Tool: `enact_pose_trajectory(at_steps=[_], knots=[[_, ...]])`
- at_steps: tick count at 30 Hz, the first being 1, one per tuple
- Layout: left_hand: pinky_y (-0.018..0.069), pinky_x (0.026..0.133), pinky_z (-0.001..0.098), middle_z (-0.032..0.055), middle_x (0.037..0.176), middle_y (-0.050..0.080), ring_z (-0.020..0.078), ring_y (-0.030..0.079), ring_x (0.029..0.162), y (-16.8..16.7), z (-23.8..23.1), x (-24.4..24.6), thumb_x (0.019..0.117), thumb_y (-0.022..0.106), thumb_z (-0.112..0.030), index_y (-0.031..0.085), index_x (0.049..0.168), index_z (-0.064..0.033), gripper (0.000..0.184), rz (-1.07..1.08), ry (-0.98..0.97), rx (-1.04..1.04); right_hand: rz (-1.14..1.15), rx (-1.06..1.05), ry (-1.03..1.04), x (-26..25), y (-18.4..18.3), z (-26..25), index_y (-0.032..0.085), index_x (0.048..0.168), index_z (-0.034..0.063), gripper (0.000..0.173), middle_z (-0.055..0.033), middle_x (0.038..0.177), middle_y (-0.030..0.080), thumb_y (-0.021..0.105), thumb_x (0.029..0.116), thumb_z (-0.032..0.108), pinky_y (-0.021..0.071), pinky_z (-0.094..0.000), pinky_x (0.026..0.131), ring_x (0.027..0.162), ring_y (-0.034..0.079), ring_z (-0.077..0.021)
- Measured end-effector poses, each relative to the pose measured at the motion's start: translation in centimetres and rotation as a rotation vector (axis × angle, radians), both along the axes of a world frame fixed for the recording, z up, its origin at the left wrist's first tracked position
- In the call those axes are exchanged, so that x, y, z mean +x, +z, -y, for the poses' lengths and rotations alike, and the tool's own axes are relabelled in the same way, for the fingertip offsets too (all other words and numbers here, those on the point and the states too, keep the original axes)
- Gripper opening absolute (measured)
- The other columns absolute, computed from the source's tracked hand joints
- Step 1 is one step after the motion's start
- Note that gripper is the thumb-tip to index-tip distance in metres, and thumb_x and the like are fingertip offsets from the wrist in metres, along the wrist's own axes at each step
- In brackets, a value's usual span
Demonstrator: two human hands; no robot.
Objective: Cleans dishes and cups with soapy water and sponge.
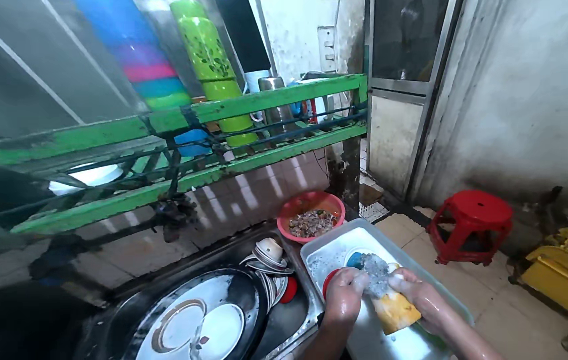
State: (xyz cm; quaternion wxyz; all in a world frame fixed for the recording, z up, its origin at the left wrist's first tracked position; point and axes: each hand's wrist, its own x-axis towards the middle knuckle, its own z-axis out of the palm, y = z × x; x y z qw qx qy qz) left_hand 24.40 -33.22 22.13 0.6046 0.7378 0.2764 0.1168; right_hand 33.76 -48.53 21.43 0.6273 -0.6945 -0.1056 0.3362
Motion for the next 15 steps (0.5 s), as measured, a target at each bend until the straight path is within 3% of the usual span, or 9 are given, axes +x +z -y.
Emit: enact_pose_trajectory(at_steps=[2,4,6,8,11,13,15], knots=[[0.0503,0.097,0.0384,0.014,0.118,0.067,0.0194,0.062,0.109,-0.2,-0.1,-0.2,0.0994,0.062,-0.016,0.072,0.107,0.0023,0.022,-0.009,-0.031,-0.059,0.071,-0.045,0.014,0.2,-0.3,0.1,0.06,0.11,0.0051,0.013,-0.0057,0.089,0.065,0.058,0.1,0.013,0.0568,-0.0329,0.072,0.077,0.065,-0.0132],[0.0512,0.084,0.0334,0.0102,0.107,0.066,0.0143,0.061,0.092,-0.2,-0.2,-0.1,0.1028,0.059,-0.024,0.068,0.114,0.0011,0.029,-0.056,-0.103,-0.149,0.233,-0.14,0.112,0.7,-0.2,0.4,0.062,0.117,0.0019,0.025,-0.0118,0.101,0.066,0.059,0.0982,0.017,0.0552,-0.0397,0.082,0.089,0.065,-0.0181],[0.0513,0.08,0.0329,0.0102,0.105,0.064,0.0145,0.06,0.087,-0.5,-0.5,0.3,0.1063,0.052,-0.035,0.064,0.123,0.0004,0.041,-0.084,-0.127,-0.231,0.395,-0.208,0.253,0.6,0.4,0.8,0.062,0.121,-0.001,0.032,-0.0171,0.114,0.065,0.058,0.0991,0.022,0.0522,-0.0442,0.091,0.101,0.064,-0.0226],[0.0514,0.077,0.0328,0.0095,0.101,0.063,0.0143,0.059,0.083,-0.3,-0.5,0.9,0.1056,0.054,-0.037,0.063,0.121,-0.0009,0.041,-0.08,-0.082,-0.242,0.458,-0.212,0.309,0.4,0.4,0.7,0.062,0.12,-0.0012,0.033,-0.018,0.122,0.063,0.057,0.0994,0.024,0.0502,-0.0434,0.095,0.108,0.062,-0.0231],[0.053,0.071,0.0344,0.0113,0.095,0.062,0.0161,0.059,0.078,0.4,0.0,1.8,0.103,0.062,-0.027,0.062,0.112,0.0007,0.029,-0.027,0.052,-0.234,0.373,-0.181,0.227,0.2,-0.5,0.2,0.062,0.123,0.0013,0.036,-0.015,0.112,0.067,0.061,0.0981,0.028,0.0532,-0.044,0.091,0.101,0.066,-0.0215],[0.0554,0.08,0.0409,0.0158,0.1,0.067,0.0215,0.065,0.087,0.4,0.2,2.2,0.1032,0.061,-0.024,0.064,0.112,0.0019,0.028,0.052,0.151,-0.187,0.247,-0.09,0.161,-0.1,-1.0,-0.2,0.059,0.123,0.0043,0.036,-0.0099,0.104,0.067,0.061,0.097,0.028,0.0565,-0.0387,0.082,0.091,0.067,-0.0163],[0.0552,0.086,0.0448,0.0173,0.102,0.068,0.0247,0.067,0.094,0.6,0.1,2.5,0.105,0.058,-0.025,0.065,0.112,0.0012,0.028,0.1,0.211,-0.116,0.079,0.044,0.079,-0.6,-0.8,-0.5,0.052,0.133,0.0055,0.037,-0.0112,0.112,0.065,0.059,0.0983,0.018,0.0596,-0.036,0.079,0.09,0.069,-0.0164]])
